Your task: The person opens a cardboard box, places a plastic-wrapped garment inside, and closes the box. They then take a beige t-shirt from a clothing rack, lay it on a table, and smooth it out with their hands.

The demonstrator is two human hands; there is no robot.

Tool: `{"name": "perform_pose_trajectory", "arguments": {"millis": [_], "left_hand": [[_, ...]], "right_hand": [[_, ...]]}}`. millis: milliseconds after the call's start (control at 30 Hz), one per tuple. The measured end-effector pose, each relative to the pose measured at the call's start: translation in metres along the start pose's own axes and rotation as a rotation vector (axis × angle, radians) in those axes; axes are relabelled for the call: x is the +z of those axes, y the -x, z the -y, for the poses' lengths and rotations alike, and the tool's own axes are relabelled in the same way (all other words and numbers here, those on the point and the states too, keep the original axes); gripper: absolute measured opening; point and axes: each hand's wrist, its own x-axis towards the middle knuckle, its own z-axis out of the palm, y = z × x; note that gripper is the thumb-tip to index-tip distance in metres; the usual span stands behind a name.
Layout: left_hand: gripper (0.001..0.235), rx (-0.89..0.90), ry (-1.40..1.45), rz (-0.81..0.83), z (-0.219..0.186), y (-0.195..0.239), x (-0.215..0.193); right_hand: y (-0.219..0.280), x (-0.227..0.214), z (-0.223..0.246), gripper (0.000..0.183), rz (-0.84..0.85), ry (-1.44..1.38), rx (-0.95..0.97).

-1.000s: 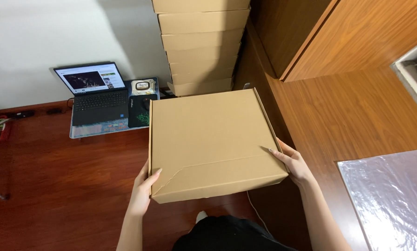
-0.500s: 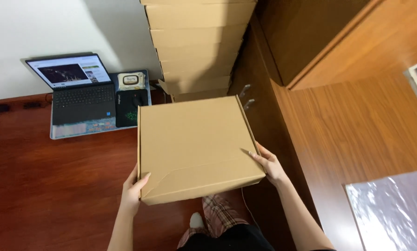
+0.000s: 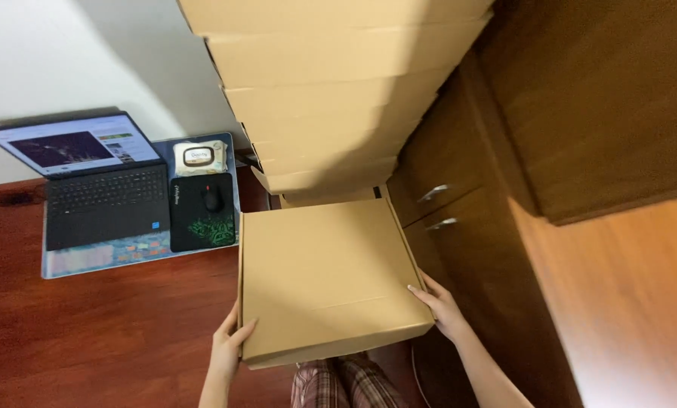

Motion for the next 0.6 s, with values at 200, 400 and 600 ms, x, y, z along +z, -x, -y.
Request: {"name": "perform_pose_trajectory", "arguments": {"millis": [200, 400, 600], "left_hand": [[0.073, -0.056, -0.026, 0.017, 0.037, -0.105, 0.02], [0.076, -0.143, 0.005, 0.03, 0.059, -0.151, 0.04], [0.079, -0.13, 0.053, 0.059, 0.101, -0.197, 0.035]], "right_hand": [[-0.097, 0.004, -0.037, 0.071, -0.09, -0.048, 0.097], [-0.156, 0.0, -0.074, 0.072, -0.142, -0.01, 0.153], [-0.199, -0.005, -0.096, 0.071, -0.109, -0.026, 0.122]]}}
